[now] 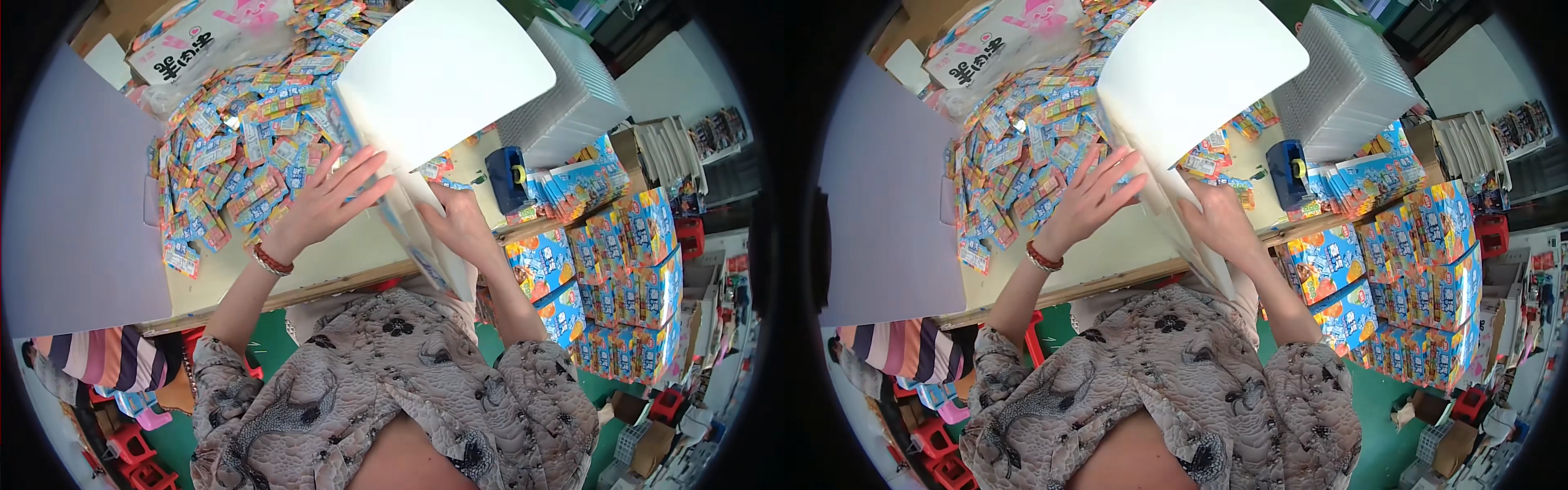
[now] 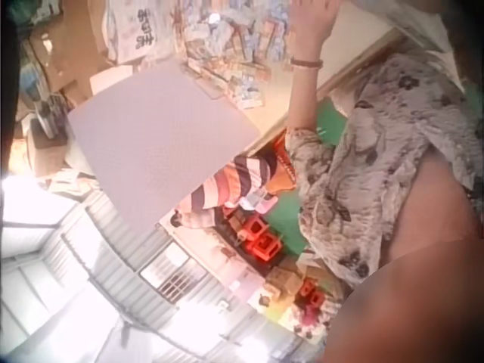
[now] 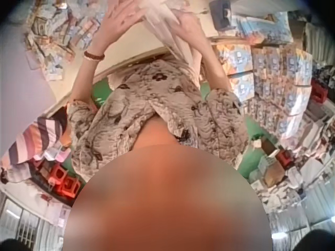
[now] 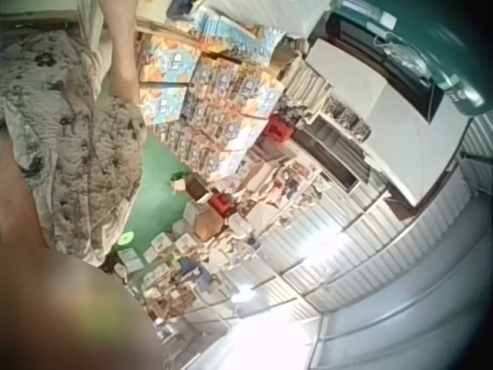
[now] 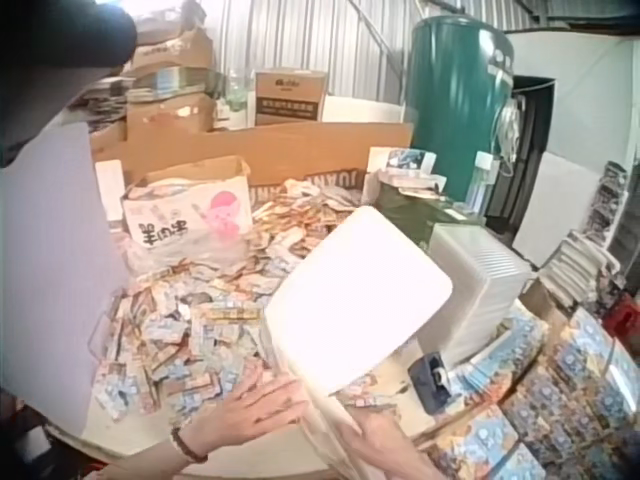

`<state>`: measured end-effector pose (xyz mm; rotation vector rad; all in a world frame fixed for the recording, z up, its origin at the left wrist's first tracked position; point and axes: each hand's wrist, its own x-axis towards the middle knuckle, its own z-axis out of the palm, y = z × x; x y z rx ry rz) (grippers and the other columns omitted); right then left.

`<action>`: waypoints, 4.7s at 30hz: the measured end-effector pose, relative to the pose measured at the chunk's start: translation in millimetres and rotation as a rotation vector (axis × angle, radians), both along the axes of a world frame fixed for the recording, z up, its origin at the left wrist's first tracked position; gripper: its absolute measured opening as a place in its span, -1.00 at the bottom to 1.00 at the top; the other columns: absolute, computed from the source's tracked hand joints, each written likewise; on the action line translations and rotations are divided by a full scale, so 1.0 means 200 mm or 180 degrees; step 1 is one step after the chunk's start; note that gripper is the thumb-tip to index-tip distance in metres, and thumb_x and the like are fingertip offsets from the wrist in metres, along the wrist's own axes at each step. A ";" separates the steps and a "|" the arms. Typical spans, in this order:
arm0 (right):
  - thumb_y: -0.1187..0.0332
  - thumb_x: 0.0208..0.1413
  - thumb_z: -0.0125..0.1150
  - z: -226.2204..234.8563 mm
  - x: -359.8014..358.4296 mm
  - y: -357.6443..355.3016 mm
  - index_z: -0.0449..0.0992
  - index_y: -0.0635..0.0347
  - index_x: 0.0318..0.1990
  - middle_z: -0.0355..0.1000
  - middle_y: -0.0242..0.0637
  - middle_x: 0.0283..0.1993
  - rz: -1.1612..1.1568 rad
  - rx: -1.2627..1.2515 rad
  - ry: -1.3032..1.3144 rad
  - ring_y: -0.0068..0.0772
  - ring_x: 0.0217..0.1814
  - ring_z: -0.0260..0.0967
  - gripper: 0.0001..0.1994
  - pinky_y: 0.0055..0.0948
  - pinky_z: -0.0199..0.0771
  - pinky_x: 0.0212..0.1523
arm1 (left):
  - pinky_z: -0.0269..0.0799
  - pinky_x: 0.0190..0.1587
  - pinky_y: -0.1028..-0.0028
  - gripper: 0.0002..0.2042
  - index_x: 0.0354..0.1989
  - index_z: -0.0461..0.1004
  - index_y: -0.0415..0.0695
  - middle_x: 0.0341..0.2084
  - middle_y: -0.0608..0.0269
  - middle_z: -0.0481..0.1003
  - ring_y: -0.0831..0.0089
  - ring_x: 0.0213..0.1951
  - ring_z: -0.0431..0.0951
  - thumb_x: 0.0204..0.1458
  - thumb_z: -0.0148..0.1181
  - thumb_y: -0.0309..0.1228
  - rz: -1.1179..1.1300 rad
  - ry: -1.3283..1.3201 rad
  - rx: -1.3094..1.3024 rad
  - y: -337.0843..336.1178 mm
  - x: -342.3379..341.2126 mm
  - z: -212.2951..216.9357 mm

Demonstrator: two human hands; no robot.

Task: Organizing and packaging small colorful sachets into cardboard boxes.

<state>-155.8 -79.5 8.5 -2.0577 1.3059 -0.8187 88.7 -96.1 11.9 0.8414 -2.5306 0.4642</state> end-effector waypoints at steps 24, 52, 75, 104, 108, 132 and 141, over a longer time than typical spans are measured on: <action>0.44 -0.05 0.09 -0.27 0.39 -0.25 0.37 -0.04 -0.01 0.31 -0.28 -0.21 0.1931 -0.1662 0.2133 -0.28 -0.22 0.41 -0.63 -0.33 0.40 -0.28 | 0.44 -0.42 0.21 -0.55 -0.39 0.41 -0.18 -0.57 0.08 0.53 0.13 -0.46 0.58 -0.02 0.14 0.05 0.1255 -0.0515 0.2221 0.22 0.06 -0.41; 0.33 -0.03 0.36 0.76 -1.39 -0.81 0.57 0.10 -0.36 0.42 -0.60 -0.35 -0.0332 -0.0223 0.0755 -0.69 -0.27 0.31 -0.88 -0.55 0.25 -0.17 | 0.38 -0.30 0.30 -0.77 -0.15 0.39 -0.22 -0.35 0.08 0.51 0.15 -0.31 0.51 0.11 0.12 -0.36 0.0988 0.1035 0.3454 0.27 -0.01 -0.03; 0.26 0.20 0.06 0.71 -1.40 -0.85 0.39 0.19 -0.34 0.25 -0.56 -0.41 0.0035 -0.0079 0.0884 -0.67 -0.30 0.13 -0.81 -0.60 0.18 -0.22 | 0.40 -0.24 0.43 -0.90 -0.26 0.48 -0.24 -0.35 0.16 0.54 0.26 -0.28 0.55 0.06 0.13 -0.55 0.0823 0.1844 0.2920 0.26 -0.10 -0.01; 0.35 0.09 0.12 0.71 -1.45 -0.92 0.44 0.27 -0.29 0.39 -0.29 -0.39 -0.0125 -0.0408 0.0869 -0.45 -0.31 0.29 -0.84 -0.44 0.29 -0.22 | -0.24 0.34 -0.06 -0.50 0.15 0.25 -0.08 0.30 0.24 0.07 0.23 0.40 -0.18 -0.05 0.08 -0.41 -0.0088 0.0807 -0.0742 -0.67 -1.63 0.25; 0.34 0.13 0.06 0.73 -1.39 -1.06 0.41 0.28 -0.29 0.42 -0.28 -0.41 -0.0533 -0.1002 0.0716 -0.44 -0.32 0.37 -0.84 -0.41 0.35 -0.24 | -0.13 0.31 -0.01 -0.52 0.09 0.28 -0.16 0.14 0.17 0.21 0.20 0.32 0.01 -0.10 0.06 -0.49 -0.0031 0.0757 -0.0687 -0.67 -1.64 0.23; 0.60 0.04 0.05 1.00 -1.24 -0.82 0.37 0.26 -0.30 0.30 -0.25 -0.33 -0.0500 -0.2510 0.0954 -0.34 -0.24 0.32 -0.92 -0.47 0.32 -0.19 | 0.18 0.18 0.24 -0.54 0.04 0.25 -0.30 0.00 0.09 0.36 0.23 0.07 0.35 0.02 0.18 -0.32 -0.0974 0.2632 0.0408 -0.68 -1.55 0.26; 0.41 0.10 0.20 0.75 -1.20 -0.73 0.47 0.29 -0.30 0.41 -0.43 -0.37 -0.0064 -0.0296 0.0366 -0.66 -0.31 0.29 -0.88 -0.59 0.31 -0.24 | 0.47 -0.11 0.47 -0.63 -0.07 0.24 -0.35 -0.33 0.06 0.52 0.37 -0.24 0.56 0.16 0.11 -0.28 -0.1454 0.5244 0.4070 -0.62 -1.57 0.34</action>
